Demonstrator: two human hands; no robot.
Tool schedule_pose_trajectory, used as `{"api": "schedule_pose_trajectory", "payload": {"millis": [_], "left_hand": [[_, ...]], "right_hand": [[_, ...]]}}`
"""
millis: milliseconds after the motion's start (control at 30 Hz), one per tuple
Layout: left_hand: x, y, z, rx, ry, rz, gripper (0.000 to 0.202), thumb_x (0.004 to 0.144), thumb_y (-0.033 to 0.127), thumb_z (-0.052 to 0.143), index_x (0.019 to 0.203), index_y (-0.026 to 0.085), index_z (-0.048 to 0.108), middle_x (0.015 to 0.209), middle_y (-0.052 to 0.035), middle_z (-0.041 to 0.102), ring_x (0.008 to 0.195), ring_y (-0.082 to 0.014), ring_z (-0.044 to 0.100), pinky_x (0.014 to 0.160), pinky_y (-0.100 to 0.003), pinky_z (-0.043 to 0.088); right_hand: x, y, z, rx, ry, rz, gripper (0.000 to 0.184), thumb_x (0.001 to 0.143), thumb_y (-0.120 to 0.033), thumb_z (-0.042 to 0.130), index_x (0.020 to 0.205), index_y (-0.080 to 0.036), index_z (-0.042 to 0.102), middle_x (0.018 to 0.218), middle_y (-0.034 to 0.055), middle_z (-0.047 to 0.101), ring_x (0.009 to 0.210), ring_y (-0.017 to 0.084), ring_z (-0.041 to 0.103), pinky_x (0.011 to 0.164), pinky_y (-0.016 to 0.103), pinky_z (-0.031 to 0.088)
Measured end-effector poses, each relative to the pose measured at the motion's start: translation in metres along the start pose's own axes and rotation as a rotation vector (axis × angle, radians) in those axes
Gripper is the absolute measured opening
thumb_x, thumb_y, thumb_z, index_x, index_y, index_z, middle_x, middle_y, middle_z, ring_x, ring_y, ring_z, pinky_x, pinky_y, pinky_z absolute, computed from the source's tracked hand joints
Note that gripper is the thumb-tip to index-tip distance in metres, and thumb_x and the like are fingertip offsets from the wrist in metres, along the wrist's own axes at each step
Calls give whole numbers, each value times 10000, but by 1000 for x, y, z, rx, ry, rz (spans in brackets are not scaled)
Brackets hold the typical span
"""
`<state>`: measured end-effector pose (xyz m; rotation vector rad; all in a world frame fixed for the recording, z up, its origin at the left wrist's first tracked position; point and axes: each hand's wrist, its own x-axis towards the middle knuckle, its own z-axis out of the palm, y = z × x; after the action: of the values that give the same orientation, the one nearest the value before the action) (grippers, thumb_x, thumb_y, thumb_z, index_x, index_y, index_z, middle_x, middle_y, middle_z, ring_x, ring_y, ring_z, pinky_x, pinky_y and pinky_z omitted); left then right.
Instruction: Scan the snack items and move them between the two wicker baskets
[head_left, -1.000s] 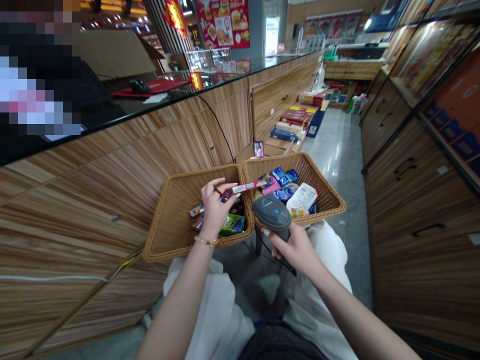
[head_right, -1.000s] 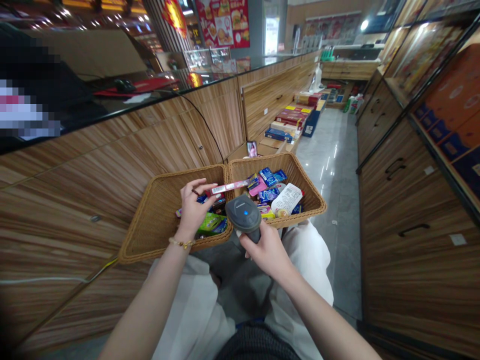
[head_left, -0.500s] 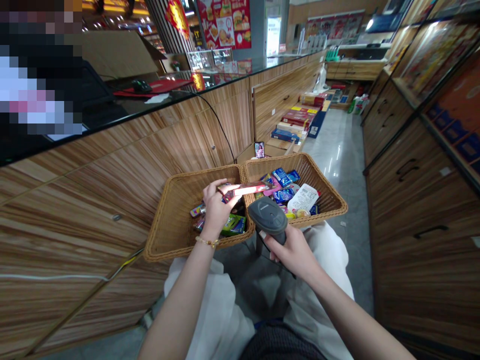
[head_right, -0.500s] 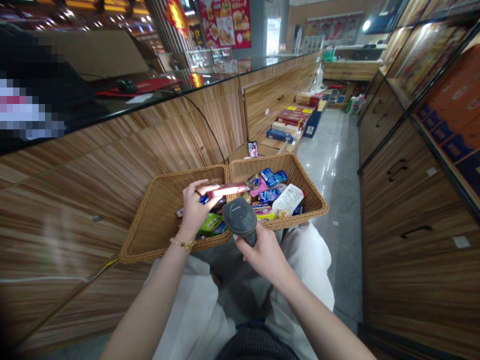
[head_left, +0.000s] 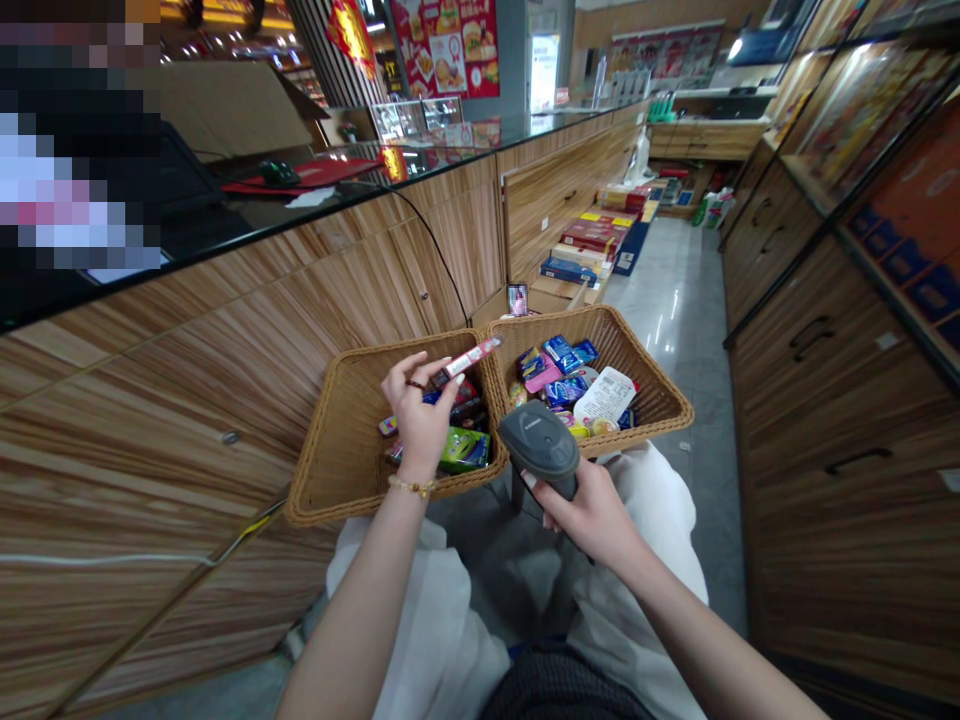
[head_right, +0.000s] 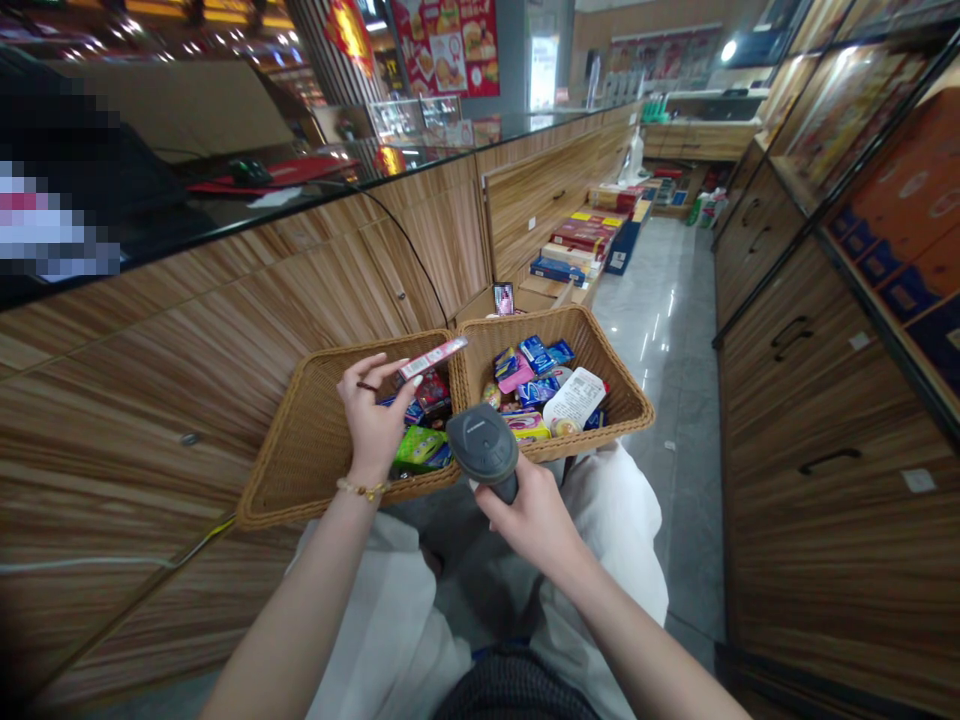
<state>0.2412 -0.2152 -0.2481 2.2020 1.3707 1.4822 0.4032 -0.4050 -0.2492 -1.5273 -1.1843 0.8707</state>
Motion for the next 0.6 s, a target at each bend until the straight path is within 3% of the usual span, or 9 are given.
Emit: {"api": "schedule_pose_trajectory", "payload": {"millis": [100,167,300,467,600], "left_hand": [[1,-1,-1,-2,111,-26,258,910,343,722,1146,238,716,1320,-95,574,1288,-292,507,1173,-465,353],[0,-2,0,11,115,-37,324,889,333,746,1195,238,697,1354,-103,549,1313,-299,490,1184,-462,343],[0,-2,3,28,4,-25,408,870,338,762,1259,266,662,1385,-96,519,1347,-301,470,1203,-465,335],[0,2,6,29,-136,42,304,897,340,726,1194,279,706,1361,-89,553,1326,-305,479,1194,-481,354],[2,14,11,-4,-306,169,262,889,314,740,1150,289,744,1345,-79,586,1300,-300,490,1179,-492,366]], "right_hand": [[-4,5,0,15,-1,10,89,843,-294,621,802,-235,569,498,-40,629,421,185,652,485,263,513],[-7,9,-1,18,0,6,60,832,-278,617,840,-220,604,519,-34,644,432,187,658,488,264,519],[-13,16,-1,28,9,2,69,830,-255,620,875,-207,639,563,-19,673,455,184,664,503,263,534],[-23,29,-4,66,31,-20,79,851,-287,624,810,-220,617,540,-9,654,471,178,648,496,252,523],[-31,36,-19,39,63,-86,138,833,-269,634,706,-226,600,576,27,694,473,184,644,519,278,541]]}}
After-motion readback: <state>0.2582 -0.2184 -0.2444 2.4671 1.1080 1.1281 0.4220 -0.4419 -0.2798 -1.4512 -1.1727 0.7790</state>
